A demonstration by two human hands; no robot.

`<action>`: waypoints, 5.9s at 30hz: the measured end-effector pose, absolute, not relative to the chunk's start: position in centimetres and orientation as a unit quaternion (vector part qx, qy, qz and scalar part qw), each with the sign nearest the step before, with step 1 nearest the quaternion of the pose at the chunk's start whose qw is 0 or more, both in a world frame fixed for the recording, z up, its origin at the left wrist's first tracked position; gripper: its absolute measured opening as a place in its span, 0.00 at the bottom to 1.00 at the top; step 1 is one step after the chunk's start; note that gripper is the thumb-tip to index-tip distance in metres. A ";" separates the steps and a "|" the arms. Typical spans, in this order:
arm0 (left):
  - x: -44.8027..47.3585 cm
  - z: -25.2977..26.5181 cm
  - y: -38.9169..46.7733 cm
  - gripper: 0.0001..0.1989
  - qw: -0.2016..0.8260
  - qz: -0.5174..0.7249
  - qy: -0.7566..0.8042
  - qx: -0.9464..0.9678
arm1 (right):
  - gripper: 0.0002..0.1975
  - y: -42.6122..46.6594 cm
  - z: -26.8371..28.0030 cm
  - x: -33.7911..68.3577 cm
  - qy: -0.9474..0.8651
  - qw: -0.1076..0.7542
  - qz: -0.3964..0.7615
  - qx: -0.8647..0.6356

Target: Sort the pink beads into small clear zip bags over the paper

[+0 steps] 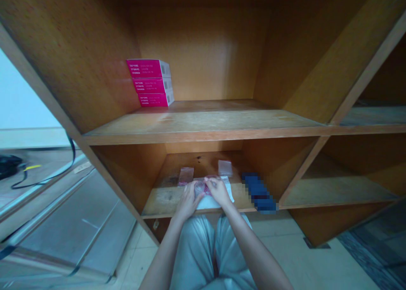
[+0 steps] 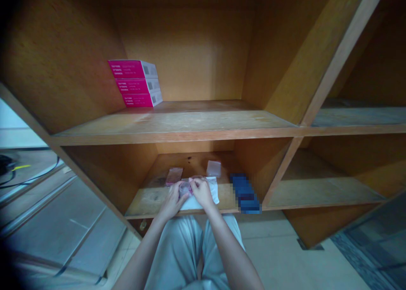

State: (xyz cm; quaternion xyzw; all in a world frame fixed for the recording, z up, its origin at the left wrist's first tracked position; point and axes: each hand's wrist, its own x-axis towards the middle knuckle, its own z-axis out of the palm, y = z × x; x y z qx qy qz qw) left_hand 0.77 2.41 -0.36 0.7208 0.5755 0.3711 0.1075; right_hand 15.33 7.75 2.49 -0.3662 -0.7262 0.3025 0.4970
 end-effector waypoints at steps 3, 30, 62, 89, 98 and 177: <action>0.7 -0.4 2.4 0.22 0.107 0.371 0.583 0.715 | 0.12 8.4 2.2 16.4 -0.720 0.481 0.278 -0.416; 0.7 -0.5 2.3 0.22 0.103 0.363 0.589 0.715 | 0.09 9.2 1.4 20.0 -0.815 0.205 0.161 -0.518; 0.8 -0.2 2.3 0.21 0.102 0.376 0.578 0.717 | 0.12 6.3 1.3 15.4 -0.697 0.562 0.229 -0.382; 1.4 1.3 3.5 0.20 0.435 0.564 0.498 0.495 | 0.06 6.4 0.4 15.7 -0.695 0.576 0.297 -0.310; 0.9 0.1 3.5 0.15 0.523 0.586 0.455 0.420 | 0.07 6.3 0.3 15.8 -0.706 0.564 0.302 -0.304; 0.9 -0.1 3.0 0.13 0.525 0.567 0.451 0.446 | 0.06 7.1 -1.3 15.5 -0.664 0.566 0.378 -0.309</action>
